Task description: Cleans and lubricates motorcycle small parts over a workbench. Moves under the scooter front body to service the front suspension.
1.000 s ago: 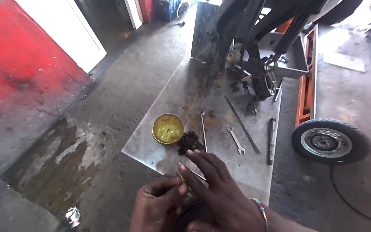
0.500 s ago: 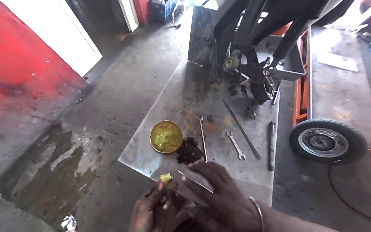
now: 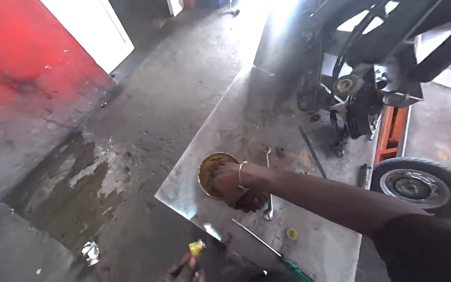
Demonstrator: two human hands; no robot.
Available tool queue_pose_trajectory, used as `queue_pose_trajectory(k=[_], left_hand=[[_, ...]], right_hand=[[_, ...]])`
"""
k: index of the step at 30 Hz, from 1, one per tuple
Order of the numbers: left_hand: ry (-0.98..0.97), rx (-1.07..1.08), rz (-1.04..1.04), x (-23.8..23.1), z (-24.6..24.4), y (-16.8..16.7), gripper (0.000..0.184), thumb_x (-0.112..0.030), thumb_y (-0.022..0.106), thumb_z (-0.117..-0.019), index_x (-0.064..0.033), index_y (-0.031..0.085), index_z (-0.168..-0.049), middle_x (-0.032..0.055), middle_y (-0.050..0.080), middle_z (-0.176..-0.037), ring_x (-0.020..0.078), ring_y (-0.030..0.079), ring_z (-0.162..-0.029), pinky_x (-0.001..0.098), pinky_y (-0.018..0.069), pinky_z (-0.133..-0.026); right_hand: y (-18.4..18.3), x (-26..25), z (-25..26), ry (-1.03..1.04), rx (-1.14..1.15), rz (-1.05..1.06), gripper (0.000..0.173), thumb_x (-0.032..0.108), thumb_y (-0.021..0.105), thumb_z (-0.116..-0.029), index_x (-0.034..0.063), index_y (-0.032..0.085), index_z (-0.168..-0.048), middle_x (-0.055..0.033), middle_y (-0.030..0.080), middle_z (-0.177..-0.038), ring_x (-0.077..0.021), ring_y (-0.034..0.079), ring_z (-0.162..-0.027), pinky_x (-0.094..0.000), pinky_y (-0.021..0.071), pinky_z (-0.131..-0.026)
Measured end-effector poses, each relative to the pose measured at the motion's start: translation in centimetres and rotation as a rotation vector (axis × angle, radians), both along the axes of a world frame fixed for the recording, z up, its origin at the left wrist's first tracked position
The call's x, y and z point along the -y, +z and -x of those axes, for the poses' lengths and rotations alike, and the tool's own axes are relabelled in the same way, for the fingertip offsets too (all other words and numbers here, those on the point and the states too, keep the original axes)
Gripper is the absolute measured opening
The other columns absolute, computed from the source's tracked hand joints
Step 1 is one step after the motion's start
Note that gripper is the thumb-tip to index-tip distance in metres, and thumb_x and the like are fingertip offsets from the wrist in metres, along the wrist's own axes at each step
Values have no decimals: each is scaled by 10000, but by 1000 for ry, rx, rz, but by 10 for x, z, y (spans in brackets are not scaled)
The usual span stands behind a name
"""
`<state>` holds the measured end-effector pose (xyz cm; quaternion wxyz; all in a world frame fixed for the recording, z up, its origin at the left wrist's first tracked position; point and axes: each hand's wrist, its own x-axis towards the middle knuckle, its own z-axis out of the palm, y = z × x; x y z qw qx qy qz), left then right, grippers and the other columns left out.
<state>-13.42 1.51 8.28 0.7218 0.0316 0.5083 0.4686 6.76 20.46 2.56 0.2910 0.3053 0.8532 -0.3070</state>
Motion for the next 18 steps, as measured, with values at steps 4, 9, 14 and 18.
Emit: queue_pose_trajectory(k=[4, 9, 14, 18], left_hand=[[-58, -42, -3, -1, -5, 1, 296, 75, 498, -987, -28, 756, -883, 31, 711, -717, 44, 635, -578, 184, 549, -569], [-40, -85, -19, -4, -16, 13, 314, 76, 474, -998, -41, 741, -881, 17, 706, -694, 44, 626, -554, 185, 540, -554], [103, -35, 4, -1, -19, 23, 323, 49, 466, -1001, -29, 736, -842, 29, 683, -685, 46, 601, -543, 180, 526, -535], [125, 87, -62, 6, -23, 27, 280, 6, 514, -974, -31, 740, -813, 35, 669, -664, 53, 601, -531, 196, 528, -512]], right_hand=[[7, 0, -1, -61, 71, 107, 321, 291, 792, -823, 21, 711, -976, -200, 669, -1083, -402, 633, -1035, -615, 496, -820], [41, 13, -6, -133, -54, -67, 485, 275, 810, -824, -10, 665, -1189, -243, 573, -1294, -435, 485, -1280, -588, 372, -1045], [117, 73, -27, -496, -578, -131, 515, 325, 893, -740, 104, 673, -1149, -109, 611, -1224, -290, 564, -1177, -479, 484, -965], [120, 140, -28, -595, -1176, 176, 578, 348, 806, -849, 58, 617, -1312, -74, 591, -1263, -103, 571, -1148, -261, 516, -967]])
